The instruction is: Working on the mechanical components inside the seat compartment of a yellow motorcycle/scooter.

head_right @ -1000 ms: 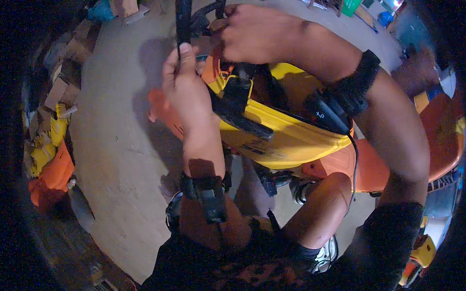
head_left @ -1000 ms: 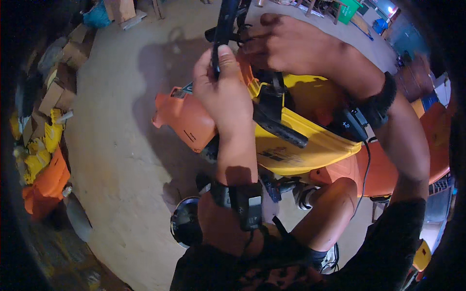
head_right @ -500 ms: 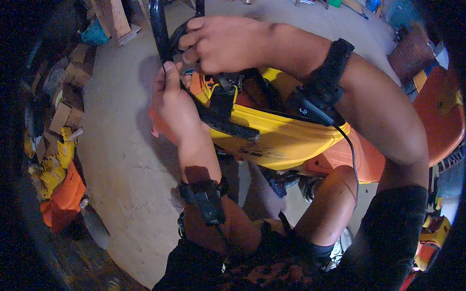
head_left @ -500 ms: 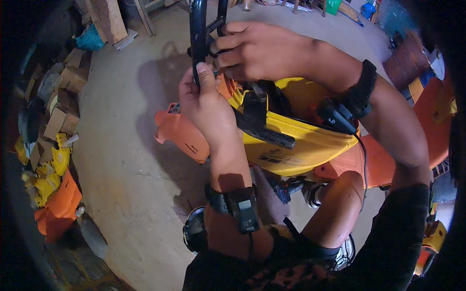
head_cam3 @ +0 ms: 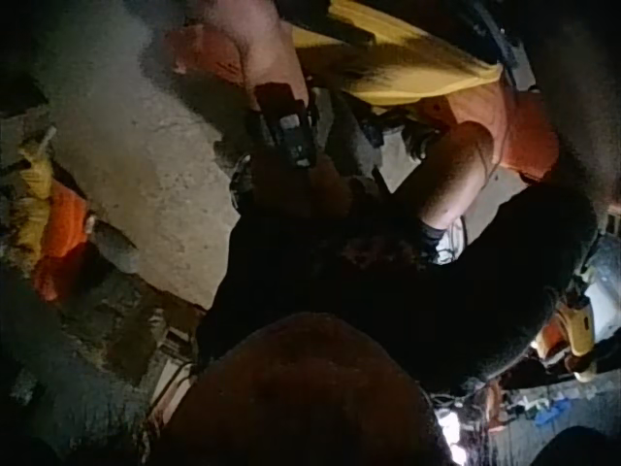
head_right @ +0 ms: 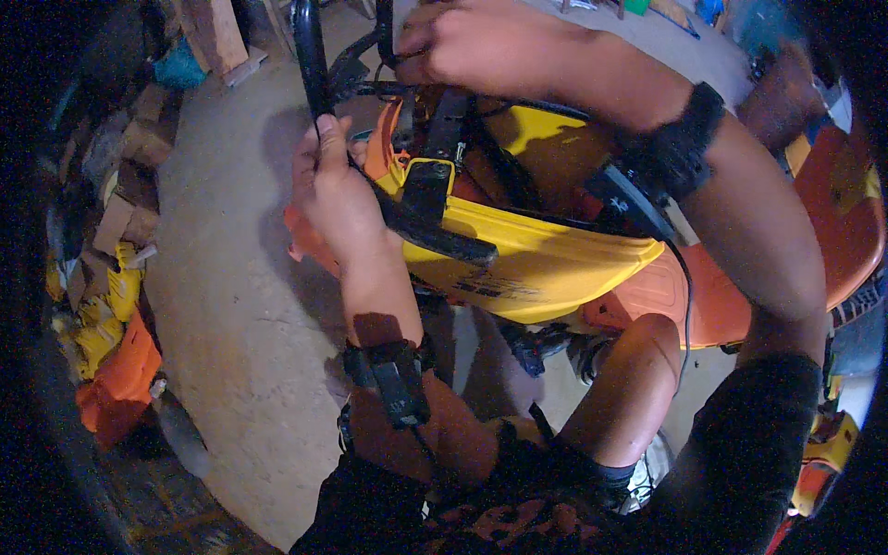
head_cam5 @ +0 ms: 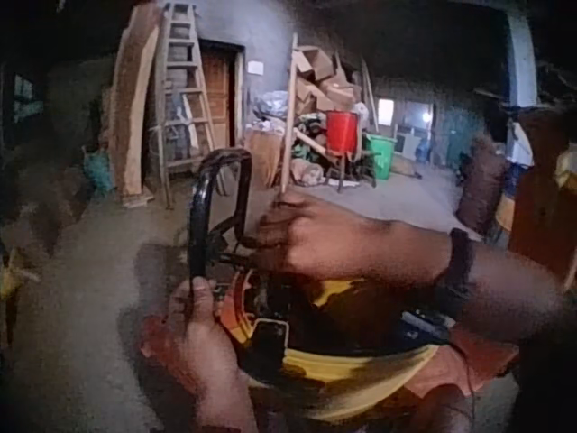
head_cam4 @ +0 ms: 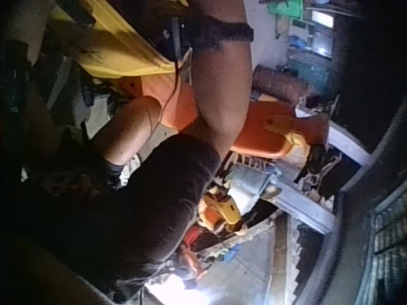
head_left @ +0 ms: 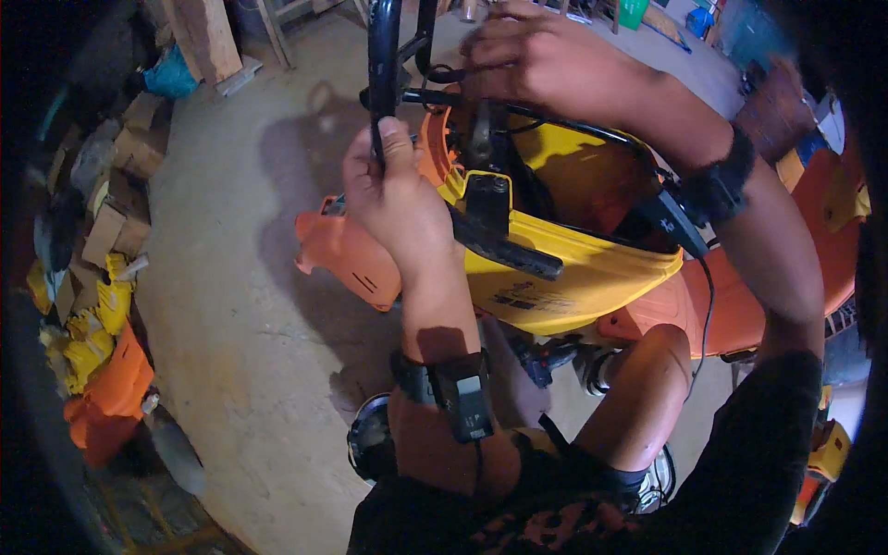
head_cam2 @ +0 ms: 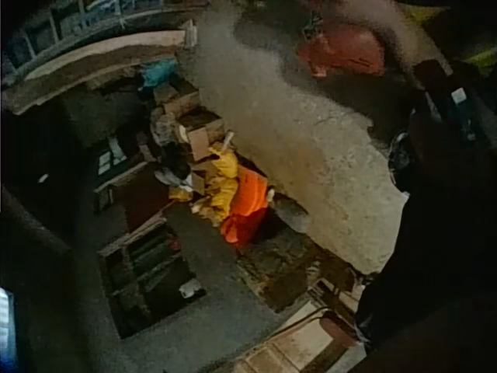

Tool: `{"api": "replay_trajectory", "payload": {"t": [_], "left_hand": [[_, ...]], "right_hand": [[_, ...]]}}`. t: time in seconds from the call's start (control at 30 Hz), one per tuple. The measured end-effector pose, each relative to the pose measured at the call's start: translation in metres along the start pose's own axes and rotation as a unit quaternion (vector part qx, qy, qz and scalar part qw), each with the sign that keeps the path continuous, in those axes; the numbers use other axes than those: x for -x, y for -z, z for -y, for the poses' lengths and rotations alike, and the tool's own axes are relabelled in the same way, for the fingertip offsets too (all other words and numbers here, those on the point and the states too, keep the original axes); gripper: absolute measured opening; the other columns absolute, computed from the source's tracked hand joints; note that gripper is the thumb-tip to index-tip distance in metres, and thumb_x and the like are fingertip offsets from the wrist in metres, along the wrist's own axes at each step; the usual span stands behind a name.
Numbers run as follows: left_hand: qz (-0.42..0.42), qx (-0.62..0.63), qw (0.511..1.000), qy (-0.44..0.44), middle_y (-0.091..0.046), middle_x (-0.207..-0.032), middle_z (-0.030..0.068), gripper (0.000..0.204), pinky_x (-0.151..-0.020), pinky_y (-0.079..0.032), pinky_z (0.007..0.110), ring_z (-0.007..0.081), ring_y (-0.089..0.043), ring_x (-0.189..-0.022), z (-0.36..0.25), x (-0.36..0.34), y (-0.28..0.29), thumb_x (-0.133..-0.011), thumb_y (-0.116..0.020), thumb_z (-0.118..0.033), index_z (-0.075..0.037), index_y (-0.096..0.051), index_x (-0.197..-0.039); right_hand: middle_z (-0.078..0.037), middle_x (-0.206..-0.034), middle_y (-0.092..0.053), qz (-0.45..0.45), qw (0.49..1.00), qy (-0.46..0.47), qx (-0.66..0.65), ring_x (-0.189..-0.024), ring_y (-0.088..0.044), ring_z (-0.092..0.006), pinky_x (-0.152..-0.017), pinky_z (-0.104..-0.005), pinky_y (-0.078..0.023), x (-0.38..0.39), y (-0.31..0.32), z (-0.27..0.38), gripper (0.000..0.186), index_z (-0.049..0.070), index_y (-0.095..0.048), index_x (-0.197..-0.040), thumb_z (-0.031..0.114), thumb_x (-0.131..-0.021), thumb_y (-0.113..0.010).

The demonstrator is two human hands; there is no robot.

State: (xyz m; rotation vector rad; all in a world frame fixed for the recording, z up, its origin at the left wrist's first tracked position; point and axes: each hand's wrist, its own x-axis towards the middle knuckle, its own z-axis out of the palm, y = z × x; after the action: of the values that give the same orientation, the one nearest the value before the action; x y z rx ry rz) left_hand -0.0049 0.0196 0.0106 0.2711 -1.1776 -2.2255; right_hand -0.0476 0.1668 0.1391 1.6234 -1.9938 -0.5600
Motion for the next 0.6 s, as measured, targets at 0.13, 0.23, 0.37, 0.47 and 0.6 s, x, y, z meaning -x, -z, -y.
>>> {"api": "replay_trajectory", "payload": {"t": [0.13, 0.23, 0.37, 0.47, 0.6], "left_hand": [[-0.025, -0.090, 0.995, -0.040, -0.057, -0.082, 0.0020, 0.023, -0.064, -0.041, 0.022, 0.0076, -0.051, -0.071, -0.023, 0.003, 0.003, -0.088, -0.061, -0.017, 0.002, -0.056, -0.099], [-0.018, -0.026, 0.999, 0.011, -0.056, -0.079, 0.0012, 0.023, -0.060, -0.039, 0.020, 0.0063, -0.049, -0.068, -0.013, 0.007, -0.001, -0.088, -0.061, -0.017, 0.002, -0.056, -0.100], [-0.009, 0.022, 1.000, 0.001, -0.055, -0.078, 0.0002, 0.023, -0.056, -0.037, 0.019, 0.0043, -0.047, -0.064, -0.004, -0.001, 0.005, -0.088, -0.061, -0.015, 0.003, -0.056, -0.101], [-0.011, 0.013, 0.999, -0.027, -0.056, -0.080, 0.0004, 0.023, -0.057, -0.038, 0.019, 0.0046, -0.047, -0.066, -0.004, 0.001, 0.002, -0.089, -0.060, -0.015, 0.004, -0.056, -0.101], [-0.014, 0.012, 0.999, -0.035, -0.056, -0.082, 0.0011, 0.023, -0.060, -0.039, 0.019, 0.0055, -0.048, -0.068, -0.003, -0.001, 0.002, -0.089, -0.060, -0.014, 0.004, -0.056, -0.101]], "right_hand": [[-0.014, -0.090, -0.059, 0.072, 0.973, -0.119, -0.183, -0.084, -0.059, -0.0325, -0.074, -0.0407, -0.048, 0.016, -0.012, 0.019, 0.027, 0.003, -0.060, -0.103, 0.009, -0.076, -0.058], [-0.017, -0.088, -0.058, 0.065, 0.958, -0.159, -0.228, -0.076, -0.060, -0.0350, -0.066, -0.0409, -0.049, 0.041, -0.012, 0.043, 0.029, 0.001, -0.058, -0.104, 0.008, -0.075, -0.059], [-0.017, -0.087, -0.059, 0.126, 0.948, -0.218, -0.193, -0.070, -0.060, -0.0345, -0.061, -0.0407, -0.049, 0.044, 0.019, 0.069, 0.034, -0.001, -0.057, -0.105, 0.007, -0.072, -0.060], [-0.016, -0.086, -0.059, 0.127, 0.949, -0.234, -0.167, -0.069, -0.060, -0.0337, -0.060, -0.0397, -0.050, 0.052, 0.022, 0.079, 0.037, -0.002, -0.057, -0.106, 0.006, -0.070, -0.060], [-0.014, -0.091, -0.058, 0.150, 0.953, -0.235, -0.121, -0.073, -0.062, -0.0317, -0.063, -0.0392, -0.052, 0.053, 0.022, 0.087, 0.038, -0.001, -0.052, -0.112, 0.010, -0.075, -0.053]]}}
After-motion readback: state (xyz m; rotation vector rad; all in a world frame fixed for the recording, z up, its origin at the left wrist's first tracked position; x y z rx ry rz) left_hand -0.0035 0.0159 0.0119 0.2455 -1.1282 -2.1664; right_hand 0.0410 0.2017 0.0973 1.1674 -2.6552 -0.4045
